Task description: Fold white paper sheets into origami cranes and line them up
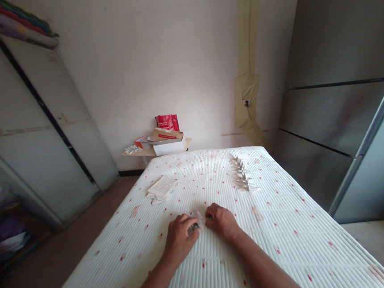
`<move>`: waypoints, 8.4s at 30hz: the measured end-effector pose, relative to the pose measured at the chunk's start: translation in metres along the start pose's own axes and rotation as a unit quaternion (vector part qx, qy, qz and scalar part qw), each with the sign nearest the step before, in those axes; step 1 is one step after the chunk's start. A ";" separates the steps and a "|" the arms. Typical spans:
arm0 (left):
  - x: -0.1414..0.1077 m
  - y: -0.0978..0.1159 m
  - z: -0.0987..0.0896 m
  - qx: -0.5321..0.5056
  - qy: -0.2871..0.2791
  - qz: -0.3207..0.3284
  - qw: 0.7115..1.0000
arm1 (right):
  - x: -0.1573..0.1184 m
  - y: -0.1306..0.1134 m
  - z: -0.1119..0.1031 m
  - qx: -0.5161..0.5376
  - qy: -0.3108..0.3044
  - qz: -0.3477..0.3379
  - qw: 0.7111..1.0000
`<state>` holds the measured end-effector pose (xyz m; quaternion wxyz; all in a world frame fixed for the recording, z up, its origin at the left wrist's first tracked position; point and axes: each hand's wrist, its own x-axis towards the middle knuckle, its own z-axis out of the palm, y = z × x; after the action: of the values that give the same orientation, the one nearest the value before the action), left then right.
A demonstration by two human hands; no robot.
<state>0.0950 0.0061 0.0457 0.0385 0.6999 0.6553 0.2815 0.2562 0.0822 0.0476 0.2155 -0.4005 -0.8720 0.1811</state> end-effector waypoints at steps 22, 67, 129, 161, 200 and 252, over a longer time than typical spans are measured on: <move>-0.001 -0.002 0.003 -0.021 0.021 -0.064 0.998 | 0.028 -0.006 0.016 0.067 0.031 -0.062 0.995; 0.013 -0.011 0.007 0.007 0.015 -0.042 0.999 | 0.001 -0.030 0.016 -0.080 0.010 -0.025 0.996; 0.005 -0.015 0.012 -0.012 0.103 0.005 0.995 | 0.039 -0.002 0.013 0.429 -0.178 0.028 0.885; 0.006 -0.019 0.016 -0.002 0.080 -0.006 0.997 | 0.033 -0.003 0.014 0.151 -0.115 -0.054 0.980; -0.003 -0.028 0.003 -0.103 0.116 -0.120 0.981 | 0.017 -0.027 0.018 -0.122 -0.052 -0.047 0.990; -0.004 -0.008 -0.013 0.093 0.010 -0.176 0.980 | 0.013 -0.044 0.027 -0.100 -0.032 0.016 0.994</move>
<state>0.0824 -0.0011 0.0520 0.0160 0.5711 0.7920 0.2154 0.2074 0.0617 0.0492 0.1437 -0.4283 -0.8854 0.1095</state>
